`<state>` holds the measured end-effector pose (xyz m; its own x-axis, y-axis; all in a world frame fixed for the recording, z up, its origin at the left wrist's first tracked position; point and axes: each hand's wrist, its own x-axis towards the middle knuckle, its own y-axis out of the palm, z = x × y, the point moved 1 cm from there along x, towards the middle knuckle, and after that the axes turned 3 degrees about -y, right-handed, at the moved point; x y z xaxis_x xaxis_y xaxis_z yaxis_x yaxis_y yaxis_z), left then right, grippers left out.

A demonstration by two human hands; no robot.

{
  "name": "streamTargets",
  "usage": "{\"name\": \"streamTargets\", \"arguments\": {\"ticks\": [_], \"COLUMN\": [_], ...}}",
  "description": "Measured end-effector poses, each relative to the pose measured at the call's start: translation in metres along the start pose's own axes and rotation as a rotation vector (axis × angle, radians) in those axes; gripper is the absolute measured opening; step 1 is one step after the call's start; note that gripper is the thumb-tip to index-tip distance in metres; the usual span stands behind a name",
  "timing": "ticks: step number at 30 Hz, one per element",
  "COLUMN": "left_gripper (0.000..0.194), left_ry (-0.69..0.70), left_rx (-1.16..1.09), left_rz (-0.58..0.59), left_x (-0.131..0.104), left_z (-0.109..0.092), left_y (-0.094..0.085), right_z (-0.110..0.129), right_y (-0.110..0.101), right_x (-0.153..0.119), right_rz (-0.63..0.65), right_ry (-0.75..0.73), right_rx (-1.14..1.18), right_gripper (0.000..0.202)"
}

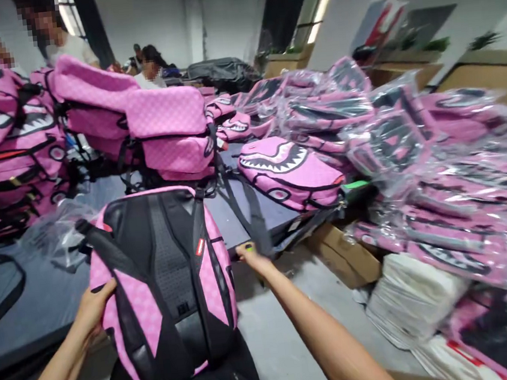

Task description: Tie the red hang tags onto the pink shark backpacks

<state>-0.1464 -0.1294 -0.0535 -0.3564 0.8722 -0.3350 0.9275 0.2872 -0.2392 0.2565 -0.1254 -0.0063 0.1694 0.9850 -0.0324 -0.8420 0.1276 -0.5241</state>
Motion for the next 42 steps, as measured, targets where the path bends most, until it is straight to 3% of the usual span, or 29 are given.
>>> {"name": "streamTargets", "arguments": {"ticks": [2,4,6,8,9,11,13,16,18,20,23,27,30,32,35,37,39,42], "left_gripper": [0.048,0.056,0.074,0.083,0.081,0.071,0.064,0.062,0.064,0.061,0.041,0.027,0.033,0.037,0.026,0.026,0.037,0.056], "left_ry": [-0.136,-0.075,0.142,0.458,0.636,0.961,1.137,1.113,1.053,1.033,1.108,1.350,1.302,1.211,1.132,1.152,1.237,1.385], "left_rx": [-0.029,0.088,0.270,0.417,0.467,0.565,0.691,1.006,1.216,1.330,1.345,1.305,1.434,1.519,1.534,1.515,1.525,1.535], "left_rz": [-0.045,-0.108,-0.245,-0.446,-0.517,-0.498,-0.267,0.046,0.123,0.140,0.179,0.463,0.597,0.697,0.900,0.972,0.898,0.648], "left_x": [-0.001,-0.005,-0.013,-0.025,-0.031,-0.039,-0.036,-0.016,-0.003,0.005,0.015,0.050,0.080,0.089,0.088,0.089,0.099,0.122], "left_z": [0.017,0.022,0.013,-0.008,-0.020,-0.042,-0.053,-0.047,-0.039,-0.042,-0.072,-0.124,-0.144,-0.148,-0.146,-0.146,-0.151,-0.162], "left_y": [-0.004,-0.005,-0.003,0.003,0.010,0.029,0.053,0.083,0.093,0.100,0.126,0.194,0.236,0.251,0.259,0.256,0.247,0.230], "right_z": [0.011,0.039,0.071,0.093,0.098,0.091,0.064,0.007,-0.026,-0.046,-0.044,-0.020,-0.020,-0.026,-0.033,-0.036,-0.039,-0.042], "right_y": [-0.005,-0.003,0.022,0.070,0.097,0.144,0.169,0.156,0.128,0.103,0.089,0.101,0.105,0.104,0.103,0.106,0.110,0.111], "right_x": [0.004,-0.003,-0.019,-0.036,-0.042,-0.044,-0.038,-0.026,-0.019,-0.014,-0.007,0.009,0.024,0.033,0.045,0.051,0.056,0.059], "right_rz": [-0.117,-0.150,0.054,0.417,0.499,0.442,0.240,-0.004,-0.139,-0.296,-0.391,-0.367,-0.431,-0.414,-0.420,-0.466,-0.462,-0.413], "right_ry": [0.027,-0.026,-0.104,-0.093,-0.085,-0.043,-0.026,-0.216,-0.356,-0.363,-0.327,-0.250,-0.044,-0.014,-0.107,-0.118,-0.080,-0.013], "right_rx": [0.090,0.280,0.497,0.635,0.712,0.850,0.880,0.596,0.298,0.091,0.045,0.246,0.471,0.584,0.681,0.708,0.698,0.664], "right_gripper": [0.055,0.064,0.073,0.082,0.085,0.081,0.066,0.041,0.031,0.028,0.024,0.017,0.023,0.022,0.022,0.024,0.022,0.021]}}
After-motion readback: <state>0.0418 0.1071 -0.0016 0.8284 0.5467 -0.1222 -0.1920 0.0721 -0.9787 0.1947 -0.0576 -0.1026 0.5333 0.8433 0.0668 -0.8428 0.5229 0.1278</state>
